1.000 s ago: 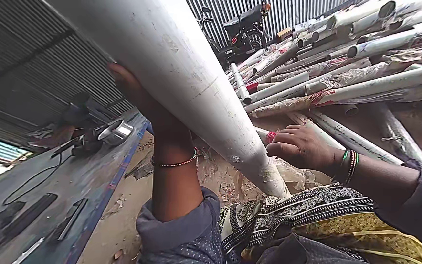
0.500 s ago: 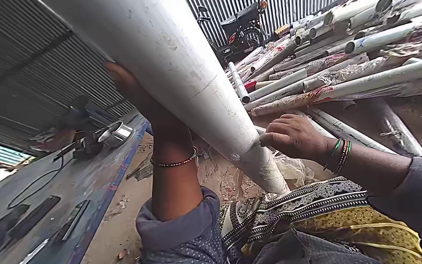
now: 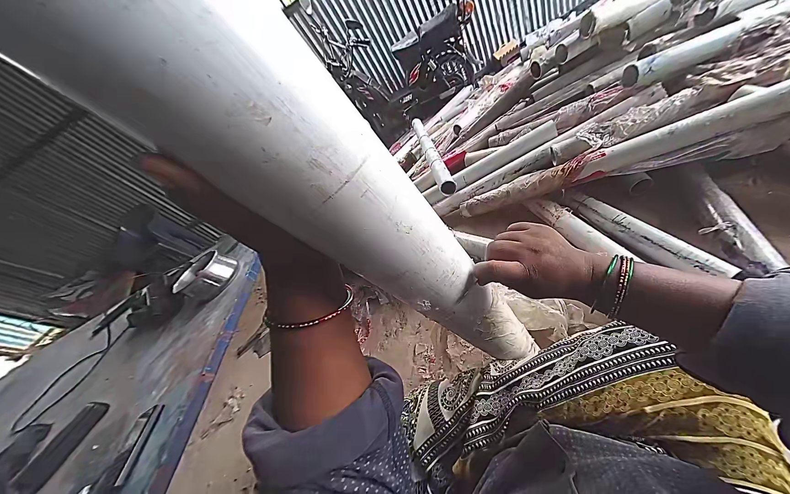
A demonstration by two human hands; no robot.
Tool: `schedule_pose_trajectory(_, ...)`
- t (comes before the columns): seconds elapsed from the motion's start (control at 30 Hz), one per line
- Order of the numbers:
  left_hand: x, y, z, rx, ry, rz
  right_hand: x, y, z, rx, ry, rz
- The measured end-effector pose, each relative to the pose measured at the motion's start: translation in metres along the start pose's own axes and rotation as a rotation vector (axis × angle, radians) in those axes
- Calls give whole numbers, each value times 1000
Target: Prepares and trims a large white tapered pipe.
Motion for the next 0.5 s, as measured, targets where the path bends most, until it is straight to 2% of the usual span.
schedule_pose_trajectory(0.1,0,1,1,-3,-16,12,0,-1,6,23,6,-8)
schedule_pose_trajectory(0.2,2,10,1,49,-26,72,1,-18,-10,-62,83,-5)
schedule_pose_trajectory(0.3,0,17,-1,57,2,-22,2,-11,-9,-27,90,25)
schedule_pose_trajectory(0.43,-8,44,-5,104,20,9,18,-9,-5,64,60,57)
schedule_pose_trajectory(0.5,-17,64,-10,98,38,39,29,-29,-20,10,85,64)
Point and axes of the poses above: each hand's wrist, its own z-axis away from the middle knuckle, its own y-axis out of the palm, x = y × z, the point moved 9 cm from there along -z, towards the middle knuckle, and after that the axes turned 12 degrees about y, right-handed, at the moved point
